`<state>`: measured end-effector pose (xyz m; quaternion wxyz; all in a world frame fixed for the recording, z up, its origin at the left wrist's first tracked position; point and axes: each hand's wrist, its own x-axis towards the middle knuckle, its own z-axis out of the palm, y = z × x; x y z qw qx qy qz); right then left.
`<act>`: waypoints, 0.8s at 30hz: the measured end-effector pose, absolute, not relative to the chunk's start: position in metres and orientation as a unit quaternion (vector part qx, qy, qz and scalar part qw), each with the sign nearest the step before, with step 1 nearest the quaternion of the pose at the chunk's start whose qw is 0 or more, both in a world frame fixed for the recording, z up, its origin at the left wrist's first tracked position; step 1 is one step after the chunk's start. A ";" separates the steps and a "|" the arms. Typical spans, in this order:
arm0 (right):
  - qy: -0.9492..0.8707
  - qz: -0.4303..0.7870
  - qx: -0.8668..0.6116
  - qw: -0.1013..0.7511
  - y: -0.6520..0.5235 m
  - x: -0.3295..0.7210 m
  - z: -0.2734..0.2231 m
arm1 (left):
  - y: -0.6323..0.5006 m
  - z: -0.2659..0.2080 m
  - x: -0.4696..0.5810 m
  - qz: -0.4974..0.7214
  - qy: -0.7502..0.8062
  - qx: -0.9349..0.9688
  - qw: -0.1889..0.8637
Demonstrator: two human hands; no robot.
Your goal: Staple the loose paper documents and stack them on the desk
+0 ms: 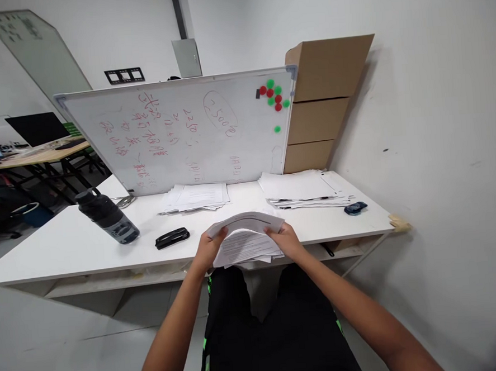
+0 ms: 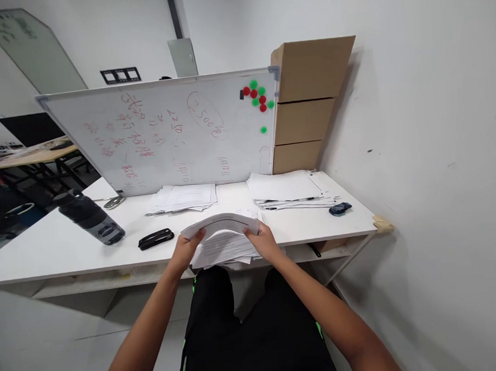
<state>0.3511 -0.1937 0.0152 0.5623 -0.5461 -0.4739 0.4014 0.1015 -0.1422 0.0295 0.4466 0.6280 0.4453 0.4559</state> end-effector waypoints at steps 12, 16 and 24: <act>-0.519 0.365 -0.570 0.522 -0.212 0.338 0.010 | -0.149 0.014 0.094 0.458 0.498 0.591 0.440; -0.501 0.366 -0.571 0.537 -0.212 0.340 0.006 | -0.151 0.014 0.095 0.454 0.506 0.599 0.423; -0.444 0.521 -0.506 0.525 -0.226 0.363 0.008 | -0.154 0.019 0.078 0.445 0.473 0.578 0.494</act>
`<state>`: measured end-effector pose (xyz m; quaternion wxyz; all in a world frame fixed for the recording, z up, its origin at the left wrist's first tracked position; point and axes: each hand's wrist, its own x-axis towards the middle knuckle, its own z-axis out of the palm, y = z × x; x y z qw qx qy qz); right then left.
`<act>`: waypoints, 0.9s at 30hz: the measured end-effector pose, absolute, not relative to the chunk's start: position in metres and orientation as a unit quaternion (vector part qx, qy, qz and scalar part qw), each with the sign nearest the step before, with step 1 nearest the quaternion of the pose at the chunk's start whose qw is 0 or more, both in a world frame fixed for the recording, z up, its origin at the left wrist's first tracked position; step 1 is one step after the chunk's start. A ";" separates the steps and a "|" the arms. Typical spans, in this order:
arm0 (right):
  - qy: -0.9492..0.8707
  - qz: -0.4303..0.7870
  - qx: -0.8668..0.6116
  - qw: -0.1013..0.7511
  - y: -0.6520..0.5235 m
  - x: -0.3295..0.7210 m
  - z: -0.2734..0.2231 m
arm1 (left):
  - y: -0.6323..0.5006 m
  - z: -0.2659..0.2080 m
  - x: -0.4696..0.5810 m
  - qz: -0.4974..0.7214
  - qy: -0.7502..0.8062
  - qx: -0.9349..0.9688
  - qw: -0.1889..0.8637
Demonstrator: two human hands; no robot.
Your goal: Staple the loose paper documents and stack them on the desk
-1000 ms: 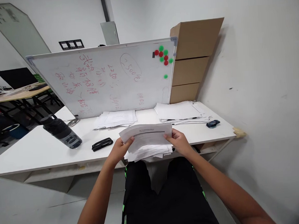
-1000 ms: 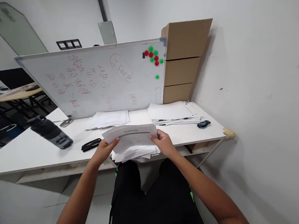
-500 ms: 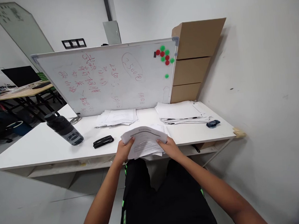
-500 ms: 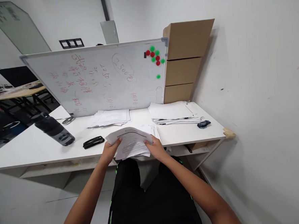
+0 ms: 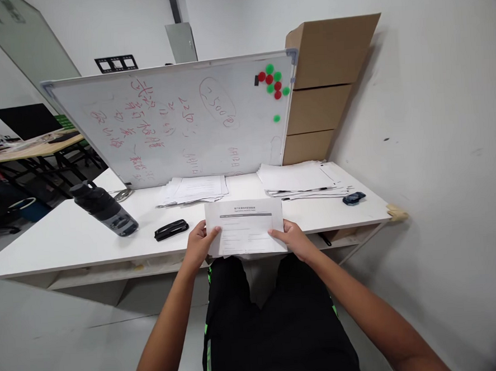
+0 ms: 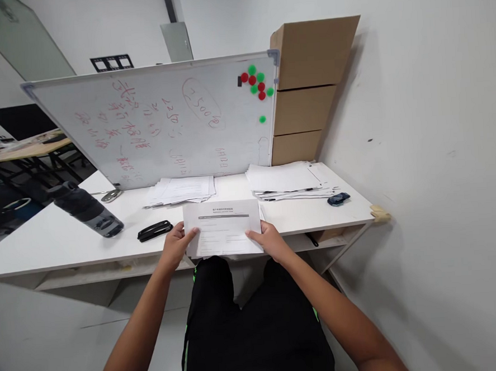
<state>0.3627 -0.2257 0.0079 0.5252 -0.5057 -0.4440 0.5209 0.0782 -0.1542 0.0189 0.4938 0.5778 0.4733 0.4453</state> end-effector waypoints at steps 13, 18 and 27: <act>-0.379 0.621 -0.480 0.491 -0.241 0.376 0.002 | -0.182 0.032 0.084 0.360 0.481 0.560 0.571; -0.403 0.564 -0.515 0.504 -0.241 0.381 -0.001 | -0.169 0.022 0.063 0.364 0.530 0.673 0.365; -0.432 0.522 -0.524 0.515 -0.220 0.366 0.010 | -0.092 -0.022 -0.051 0.250 0.673 0.696 -0.024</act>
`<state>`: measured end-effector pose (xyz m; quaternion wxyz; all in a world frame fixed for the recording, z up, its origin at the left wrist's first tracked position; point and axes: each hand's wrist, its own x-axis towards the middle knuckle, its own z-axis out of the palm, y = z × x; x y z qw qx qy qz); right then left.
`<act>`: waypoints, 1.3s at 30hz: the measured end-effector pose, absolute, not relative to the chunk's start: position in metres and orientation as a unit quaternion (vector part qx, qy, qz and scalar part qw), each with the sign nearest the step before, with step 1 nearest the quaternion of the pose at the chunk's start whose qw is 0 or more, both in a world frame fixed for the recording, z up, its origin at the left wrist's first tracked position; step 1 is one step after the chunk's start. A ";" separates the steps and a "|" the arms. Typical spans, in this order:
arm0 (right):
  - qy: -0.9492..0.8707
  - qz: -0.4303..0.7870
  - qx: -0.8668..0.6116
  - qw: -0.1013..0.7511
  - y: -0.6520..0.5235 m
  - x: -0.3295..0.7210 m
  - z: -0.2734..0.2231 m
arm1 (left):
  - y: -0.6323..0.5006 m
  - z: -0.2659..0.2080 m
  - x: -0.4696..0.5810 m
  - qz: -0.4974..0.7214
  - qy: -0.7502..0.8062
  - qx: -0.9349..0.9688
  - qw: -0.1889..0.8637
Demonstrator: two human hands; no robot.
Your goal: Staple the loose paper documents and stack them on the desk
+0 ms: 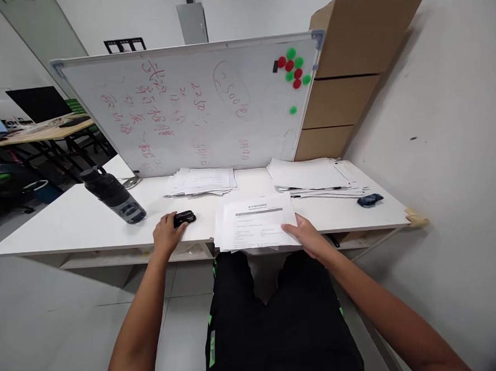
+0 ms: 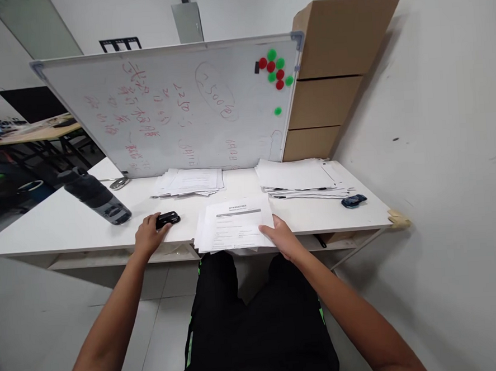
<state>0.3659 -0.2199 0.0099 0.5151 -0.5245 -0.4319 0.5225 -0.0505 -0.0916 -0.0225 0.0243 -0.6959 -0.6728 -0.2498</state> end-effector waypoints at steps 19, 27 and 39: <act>-0.503 0.558 -0.537 0.385 -0.118 0.237 0.031 | -0.096 -0.048 -0.064 -0.374 -0.629 -0.681 -0.044; -0.475 0.621 -0.520 0.344 -0.124 0.217 0.027 | -0.089 -0.020 -0.077 -0.327 -0.633 -0.671 -0.205; -0.559 0.563 -0.543 0.274 -0.125 0.235 0.035 | -0.027 0.005 -0.010 -0.111 -0.717 -0.684 -0.079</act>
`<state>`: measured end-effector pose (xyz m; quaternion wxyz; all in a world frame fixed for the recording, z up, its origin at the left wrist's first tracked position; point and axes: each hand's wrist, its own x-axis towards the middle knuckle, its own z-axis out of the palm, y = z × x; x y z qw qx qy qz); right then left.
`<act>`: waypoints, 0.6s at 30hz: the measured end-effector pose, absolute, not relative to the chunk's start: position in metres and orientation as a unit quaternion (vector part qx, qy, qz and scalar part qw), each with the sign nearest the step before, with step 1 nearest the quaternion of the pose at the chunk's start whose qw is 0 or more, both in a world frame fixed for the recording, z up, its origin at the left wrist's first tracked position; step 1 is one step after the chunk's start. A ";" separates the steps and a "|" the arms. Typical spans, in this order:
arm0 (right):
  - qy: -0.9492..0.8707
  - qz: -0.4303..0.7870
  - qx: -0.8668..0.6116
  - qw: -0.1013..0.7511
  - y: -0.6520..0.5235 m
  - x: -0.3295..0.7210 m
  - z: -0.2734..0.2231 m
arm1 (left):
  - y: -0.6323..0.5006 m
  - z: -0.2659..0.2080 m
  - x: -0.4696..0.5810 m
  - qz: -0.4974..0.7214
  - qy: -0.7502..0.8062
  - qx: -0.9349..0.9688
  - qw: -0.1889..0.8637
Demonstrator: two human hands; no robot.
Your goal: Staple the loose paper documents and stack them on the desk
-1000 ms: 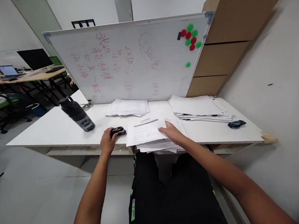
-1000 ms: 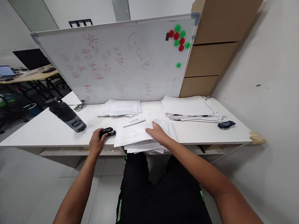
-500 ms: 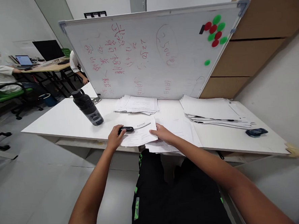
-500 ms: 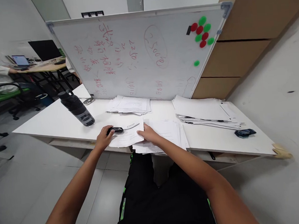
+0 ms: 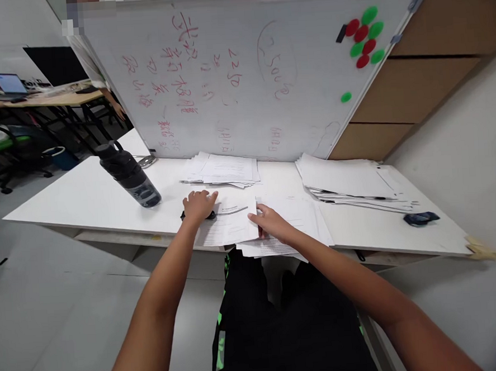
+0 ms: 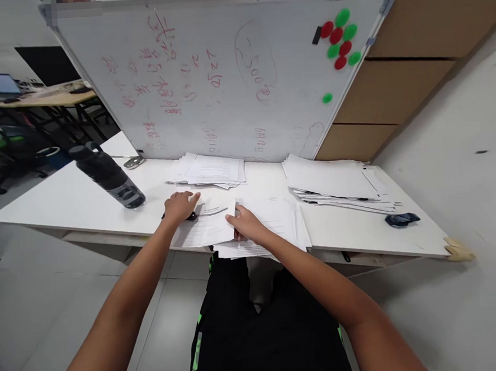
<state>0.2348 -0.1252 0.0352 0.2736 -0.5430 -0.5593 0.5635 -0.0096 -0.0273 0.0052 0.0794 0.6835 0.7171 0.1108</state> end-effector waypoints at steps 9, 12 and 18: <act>-0.588 0.563 -0.532 0.234 -0.118 0.243 0.022 | -0.028 -0.003 -0.006 0.037 0.718 0.692 0.063; -0.585 0.574 -0.524 0.234 -0.117 0.245 0.022 | -0.029 -0.003 -0.003 0.029 0.716 0.695 0.052; -0.566 0.597 -0.523 0.222 -0.114 0.247 0.027 | -0.030 -0.008 0.000 0.035 0.711 0.702 0.014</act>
